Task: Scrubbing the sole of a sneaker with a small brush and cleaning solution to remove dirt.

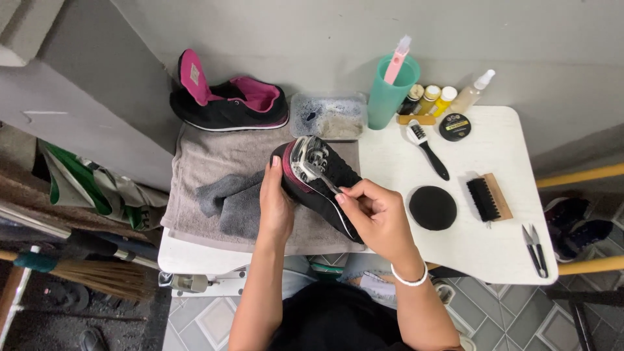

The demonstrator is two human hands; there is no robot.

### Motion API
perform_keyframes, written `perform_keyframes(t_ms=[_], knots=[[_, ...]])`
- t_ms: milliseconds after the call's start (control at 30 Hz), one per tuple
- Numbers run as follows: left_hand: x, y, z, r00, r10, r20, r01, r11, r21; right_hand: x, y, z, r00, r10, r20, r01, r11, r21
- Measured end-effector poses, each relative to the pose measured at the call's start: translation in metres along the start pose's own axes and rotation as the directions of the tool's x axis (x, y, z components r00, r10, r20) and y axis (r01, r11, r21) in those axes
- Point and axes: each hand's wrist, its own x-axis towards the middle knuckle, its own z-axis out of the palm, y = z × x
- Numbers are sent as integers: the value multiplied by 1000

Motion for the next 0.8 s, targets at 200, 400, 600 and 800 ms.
perform_keyframes(t_ms=[200, 400, 600, 800], knots=[[-8, 0, -2, 1000, -13, -9, 14, 997, 80, 3, 17, -15, 998, 32, -57, -20, 981, 192], [-28, 16, 10, 1000, -12, 9, 11, 993, 117, -8, 0, -11, 976, -36, -214, 32, 999, -22], [-55, 34, 25, 1000, -4, 5, 3, 978, 210, -29, -2, 1, 968, 0, -252, -2, 1000, -6], [-79, 48, 45, 997, 63, 43, -71, 971, 229, -34, -4, -9, 974, -27, -224, 32, 999, 22]])
